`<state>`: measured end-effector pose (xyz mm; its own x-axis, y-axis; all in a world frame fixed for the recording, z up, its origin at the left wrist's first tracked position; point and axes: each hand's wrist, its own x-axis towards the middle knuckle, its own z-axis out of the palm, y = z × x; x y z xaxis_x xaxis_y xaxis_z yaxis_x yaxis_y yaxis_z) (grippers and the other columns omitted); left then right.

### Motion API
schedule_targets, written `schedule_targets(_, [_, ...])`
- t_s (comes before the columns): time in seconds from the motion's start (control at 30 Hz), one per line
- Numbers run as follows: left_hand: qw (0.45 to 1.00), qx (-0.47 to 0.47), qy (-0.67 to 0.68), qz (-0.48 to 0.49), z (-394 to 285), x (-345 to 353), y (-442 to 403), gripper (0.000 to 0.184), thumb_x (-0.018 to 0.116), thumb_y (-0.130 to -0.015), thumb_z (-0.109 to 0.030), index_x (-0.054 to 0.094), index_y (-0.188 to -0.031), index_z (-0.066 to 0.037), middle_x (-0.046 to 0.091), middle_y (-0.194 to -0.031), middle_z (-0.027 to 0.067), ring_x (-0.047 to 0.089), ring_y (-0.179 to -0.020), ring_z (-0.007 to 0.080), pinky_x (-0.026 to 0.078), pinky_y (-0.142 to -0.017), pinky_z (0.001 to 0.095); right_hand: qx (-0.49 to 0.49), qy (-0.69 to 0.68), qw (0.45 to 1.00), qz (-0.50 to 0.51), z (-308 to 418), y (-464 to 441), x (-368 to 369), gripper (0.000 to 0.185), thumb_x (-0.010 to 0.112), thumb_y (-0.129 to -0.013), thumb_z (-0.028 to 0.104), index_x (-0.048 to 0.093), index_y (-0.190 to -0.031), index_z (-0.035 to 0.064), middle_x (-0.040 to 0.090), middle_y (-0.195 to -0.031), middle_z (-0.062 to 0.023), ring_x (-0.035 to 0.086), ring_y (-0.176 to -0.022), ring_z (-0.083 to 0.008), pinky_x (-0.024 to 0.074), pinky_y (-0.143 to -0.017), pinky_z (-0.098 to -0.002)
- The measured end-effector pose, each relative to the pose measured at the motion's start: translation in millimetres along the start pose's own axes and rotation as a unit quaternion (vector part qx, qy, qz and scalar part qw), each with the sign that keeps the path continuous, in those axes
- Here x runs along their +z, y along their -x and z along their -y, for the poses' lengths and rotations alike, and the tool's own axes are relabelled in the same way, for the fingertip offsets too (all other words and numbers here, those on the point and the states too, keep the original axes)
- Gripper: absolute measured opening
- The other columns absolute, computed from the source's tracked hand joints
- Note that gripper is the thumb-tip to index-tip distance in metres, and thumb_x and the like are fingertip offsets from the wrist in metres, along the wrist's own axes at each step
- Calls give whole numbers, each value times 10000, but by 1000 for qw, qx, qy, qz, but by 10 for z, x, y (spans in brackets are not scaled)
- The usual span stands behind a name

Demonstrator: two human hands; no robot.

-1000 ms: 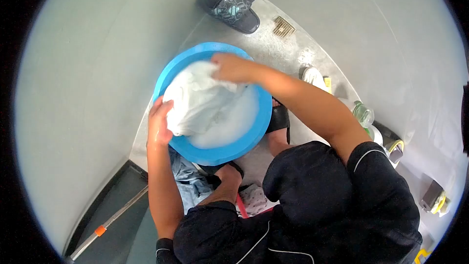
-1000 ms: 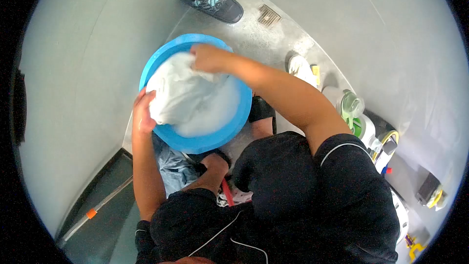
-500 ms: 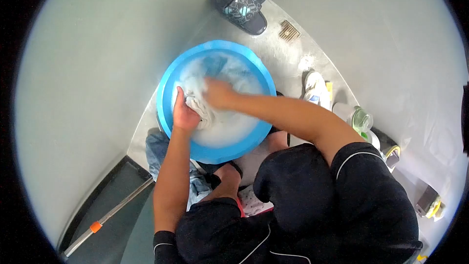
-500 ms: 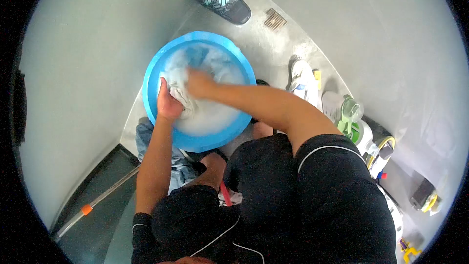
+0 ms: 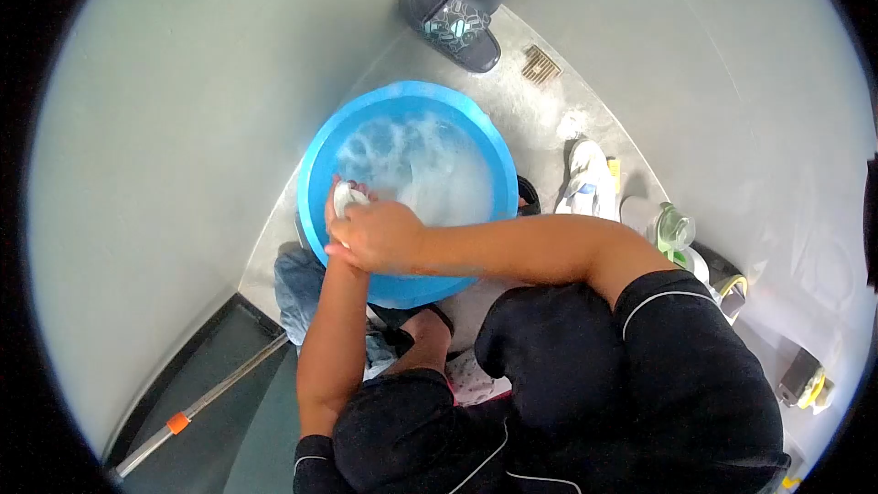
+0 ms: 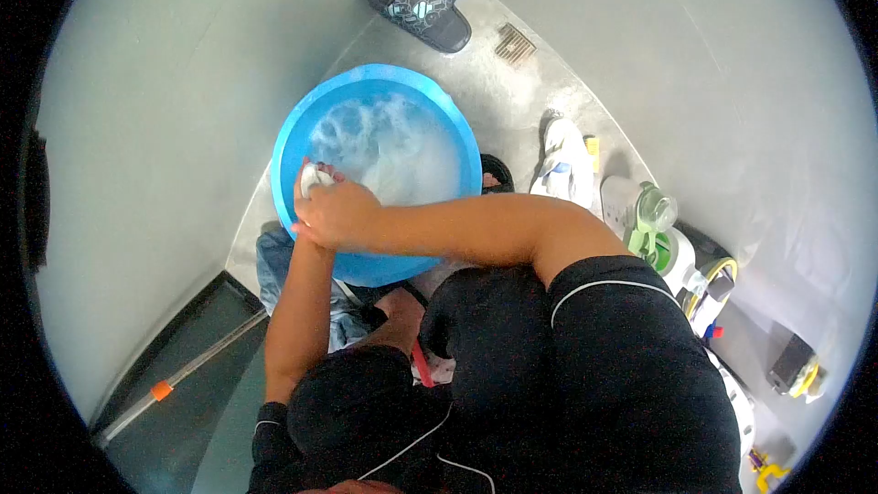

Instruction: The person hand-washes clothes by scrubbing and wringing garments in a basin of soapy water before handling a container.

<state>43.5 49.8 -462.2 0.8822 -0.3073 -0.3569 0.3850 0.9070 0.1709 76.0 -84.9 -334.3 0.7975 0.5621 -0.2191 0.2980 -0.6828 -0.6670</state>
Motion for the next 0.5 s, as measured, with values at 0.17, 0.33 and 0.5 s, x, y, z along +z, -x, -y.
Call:
schedule_targets(0.17, [975, -84, -71, -192, 179, 658, 17, 549, 456, -1087, -473, 591, -1378, -27, 665, -1341, 146, 632, -1242, 324, 494, -1082, 488, 105, -69, 992, -19, -1167, -496, 37, 529, 440, -1058, 470, 724, -1076, 24, 723, -1070, -265, 685, -1040, -458, 522, -935, -552])
schedule_targets(0.33, [976, -16, -68, -204, 28, 604, 32, 670, 438, -1089, -496, 414, -1525, 13, 520, -1517, 178, 492, -1405, 361, 357, -1201, 516, 269, -60, 938, -211, -1481, -524, 366, 504, 496, -1037, 476, 715, -1073, 24, 722, -1114, -253, 685, -1071, -433, 521, -935, -567])
schedule_targets(0.5, [981, -40, -67, -176, 7, 518, 29, 722, 461, -1070, -557, 382, -1545, -18, 482, -1546, 170, 453, -1432, 359, 332, -1215, 505, 7, -269, 937, 223, -1666, -336, 245, 547, 719, -922, 277, 568, -1335, -48, 639, -1307, -282, 630, -1196, -418, 493, -1023, -498])
